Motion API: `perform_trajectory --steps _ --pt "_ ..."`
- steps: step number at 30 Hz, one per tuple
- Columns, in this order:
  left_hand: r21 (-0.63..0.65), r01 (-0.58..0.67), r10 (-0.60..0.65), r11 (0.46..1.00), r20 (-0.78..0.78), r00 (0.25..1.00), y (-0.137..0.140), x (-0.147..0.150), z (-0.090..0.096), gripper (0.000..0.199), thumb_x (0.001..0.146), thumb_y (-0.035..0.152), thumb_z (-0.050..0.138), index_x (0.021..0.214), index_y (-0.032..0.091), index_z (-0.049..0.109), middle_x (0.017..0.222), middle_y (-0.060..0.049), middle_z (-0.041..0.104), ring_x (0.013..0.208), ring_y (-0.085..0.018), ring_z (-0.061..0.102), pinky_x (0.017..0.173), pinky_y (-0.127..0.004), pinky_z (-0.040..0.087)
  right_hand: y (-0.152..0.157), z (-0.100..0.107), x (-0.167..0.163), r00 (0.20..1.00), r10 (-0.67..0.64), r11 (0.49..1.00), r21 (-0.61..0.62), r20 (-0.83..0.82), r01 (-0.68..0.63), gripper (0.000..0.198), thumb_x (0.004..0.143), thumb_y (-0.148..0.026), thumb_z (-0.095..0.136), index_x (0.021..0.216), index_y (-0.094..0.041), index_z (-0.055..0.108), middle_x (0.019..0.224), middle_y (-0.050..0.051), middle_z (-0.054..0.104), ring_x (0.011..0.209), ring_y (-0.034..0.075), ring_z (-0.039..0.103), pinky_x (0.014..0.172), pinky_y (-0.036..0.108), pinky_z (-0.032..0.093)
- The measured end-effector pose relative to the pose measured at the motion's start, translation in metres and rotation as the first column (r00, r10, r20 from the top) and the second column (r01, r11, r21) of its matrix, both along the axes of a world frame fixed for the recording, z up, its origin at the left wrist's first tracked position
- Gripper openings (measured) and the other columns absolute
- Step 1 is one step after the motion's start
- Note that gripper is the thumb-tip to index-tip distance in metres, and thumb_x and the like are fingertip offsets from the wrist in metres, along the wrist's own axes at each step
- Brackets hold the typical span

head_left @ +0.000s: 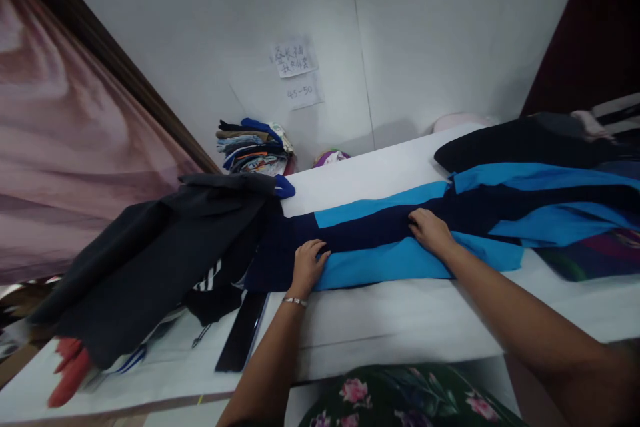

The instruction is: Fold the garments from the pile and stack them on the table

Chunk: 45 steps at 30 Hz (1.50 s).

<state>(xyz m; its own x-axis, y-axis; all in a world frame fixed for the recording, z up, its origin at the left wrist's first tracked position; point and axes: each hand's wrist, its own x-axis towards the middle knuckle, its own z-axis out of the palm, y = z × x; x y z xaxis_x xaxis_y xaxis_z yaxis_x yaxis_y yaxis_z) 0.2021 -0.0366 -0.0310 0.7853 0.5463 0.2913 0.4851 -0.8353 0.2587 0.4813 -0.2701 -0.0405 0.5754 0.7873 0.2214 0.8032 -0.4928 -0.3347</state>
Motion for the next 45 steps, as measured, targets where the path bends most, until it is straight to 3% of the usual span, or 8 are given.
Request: perform_trajectory --steps 3,6,14,21,27,31,34,45 --pt "0.014 0.029 -0.030 0.999 0.037 0.999 0.005 -0.004 -0.005 0.032 0.084 0.032 0.064 0.115 0.024 0.068 0.126 -0.008 0.064 0.119 -0.025 0.056 0.102 -0.043 0.042 0.001 0.001 -0.002 0.992 0.011 0.992 0.122 0.123 -0.026 0.041 0.085 -0.017 0.050 0.125 -0.021 0.060 0.125 0.012 0.060 0.114 0.027 0.051 0.092 0.039 0.044" --pt "0.050 0.040 -0.041 0.998 0.020 0.999 0.007 -0.004 -0.006 0.030 0.083 0.031 0.065 0.112 0.025 0.070 0.127 -0.009 0.062 0.119 -0.028 0.055 0.100 -0.046 0.043 0.003 -0.003 -0.003 0.983 0.058 0.994 0.086 0.175 -0.074 0.054 0.083 -0.010 0.047 0.134 -0.023 0.055 0.140 0.011 0.052 0.130 0.029 0.041 0.101 0.045 0.037" --pt "0.081 0.021 -0.026 0.996 0.061 0.998 0.000 -0.004 0.002 0.023 0.090 0.023 0.051 0.090 0.024 0.074 0.109 -0.007 0.070 0.109 -0.024 0.060 0.096 -0.043 0.042 0.003 -0.006 0.005 0.990 0.051 0.993 0.098 0.133 -0.065 0.034 0.092 -0.018 0.040 0.108 -0.023 0.070 0.122 0.008 0.067 0.122 0.023 0.051 0.107 0.046 0.025" --pt "-0.119 0.036 -0.033 0.992 0.027 0.999 -0.003 -0.008 0.010 0.022 0.092 0.033 0.052 0.087 0.023 0.071 0.096 -0.003 0.071 0.095 -0.018 0.061 0.086 -0.032 0.043 0.000 -0.017 0.007 0.988 0.095 0.994 0.032 0.119 -0.100 0.040 0.080 -0.009 0.041 0.103 -0.021 0.071 0.118 0.007 0.069 0.111 0.023 0.058 0.099 0.043 0.035" --pt "0.019 -0.293 0.293 0.956 -0.012 0.956 0.027 -0.018 0.025 0.018 0.090 0.024 0.054 0.095 0.021 0.071 0.107 -0.007 0.069 0.103 -0.023 0.058 0.089 -0.037 0.041 -0.003 -0.023 0.013 0.975 0.129 0.984 0.099 0.180 -0.148 0.044 0.075 -0.010 0.043 0.109 -0.019 0.070 0.121 0.010 0.067 0.115 0.027 0.058 0.101 0.048 0.039" --pt "0.074 -0.478 0.483 0.875 -0.056 0.874 0.048 -0.030 0.027 0.026 0.087 0.025 0.058 0.110 0.019 0.068 0.130 -0.012 0.060 0.118 -0.030 0.051 0.095 -0.043 0.039 0.000 -0.025 0.009 0.908 0.372 0.899 0.170 0.191 -0.404 0.052 0.078 -0.012 0.041 0.123 -0.020 0.064 0.137 0.008 0.056 0.129 0.026 0.048 0.106 0.047 0.039" --pt "0.009 -0.523 0.521 0.852 -0.089 0.849 0.056 -0.034 0.025 0.028 0.090 0.034 0.055 0.110 0.019 0.069 0.128 -0.012 0.060 0.115 -0.030 0.054 0.093 -0.042 0.042 0.006 -0.031 0.006 0.865 0.489 0.861 0.099 0.111 -0.499 0.055 0.074 -0.009 0.041 0.119 -0.023 0.068 0.134 0.006 0.060 0.124 0.025 0.053 0.103 0.045 0.044" --pt "0.019 -0.526 0.522 0.850 -0.154 0.839 0.100 -0.010 0.044 0.034 0.092 0.031 0.051 0.122 0.022 0.062 0.130 -0.008 0.061 0.119 -0.023 0.053 0.099 -0.033 0.040 0.009 -0.041 0.010 0.873 0.483 0.862 0.138 0.074 -0.488 0.055 0.069 -0.009 0.042 0.114 -0.023 0.071 0.131 0.005 0.061 0.122 0.027 0.056 0.102 0.048 0.046"
